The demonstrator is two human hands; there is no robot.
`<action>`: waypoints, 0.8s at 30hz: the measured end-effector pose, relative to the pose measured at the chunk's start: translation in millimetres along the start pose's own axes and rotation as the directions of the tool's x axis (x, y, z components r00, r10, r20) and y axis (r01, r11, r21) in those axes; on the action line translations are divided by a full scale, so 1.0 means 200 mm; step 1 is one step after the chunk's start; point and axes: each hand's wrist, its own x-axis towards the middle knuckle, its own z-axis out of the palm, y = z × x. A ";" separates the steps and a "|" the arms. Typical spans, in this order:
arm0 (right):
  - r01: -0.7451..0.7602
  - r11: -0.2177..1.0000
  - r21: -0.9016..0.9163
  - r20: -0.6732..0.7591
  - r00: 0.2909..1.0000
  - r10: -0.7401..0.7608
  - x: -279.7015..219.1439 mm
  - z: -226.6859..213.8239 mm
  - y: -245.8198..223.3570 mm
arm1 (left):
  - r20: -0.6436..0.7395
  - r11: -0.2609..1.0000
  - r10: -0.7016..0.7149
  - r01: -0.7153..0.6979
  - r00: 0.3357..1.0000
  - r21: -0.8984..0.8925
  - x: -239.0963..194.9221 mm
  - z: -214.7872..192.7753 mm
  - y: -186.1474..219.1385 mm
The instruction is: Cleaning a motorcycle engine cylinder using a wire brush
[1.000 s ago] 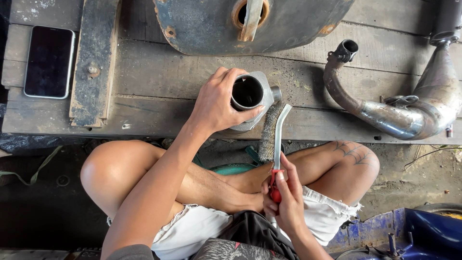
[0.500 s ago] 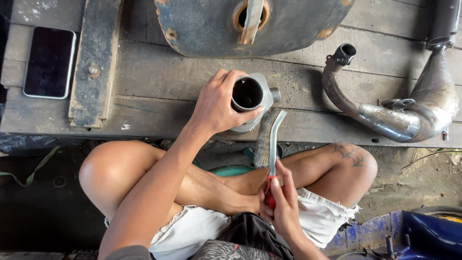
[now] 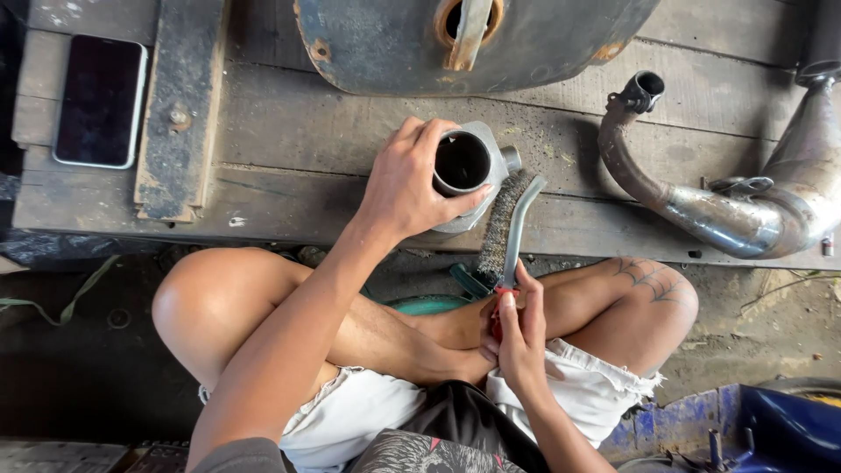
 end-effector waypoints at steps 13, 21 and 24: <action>0.048 0.957 -0.285 -0.040 0.997 -0.061 -0.03 0.05 -0.02 | 0.012 1.000 0.015 -0.015 1.000 0.016 0.00 0.00 -0.01; 0.135 0.965 -0.224 0.046 0.991 -0.128 0.05 -0.03 0.04 | 0.010 1.000 0.004 -0.004 1.000 0.012 -0.02 0.07 -0.08; 0.115 0.983 -0.144 0.025 0.993 -0.112 0.06 0.03 -0.04 | -0.005 0.999 0.024 -0.024 1.000 0.038 -0.01 0.04 -0.05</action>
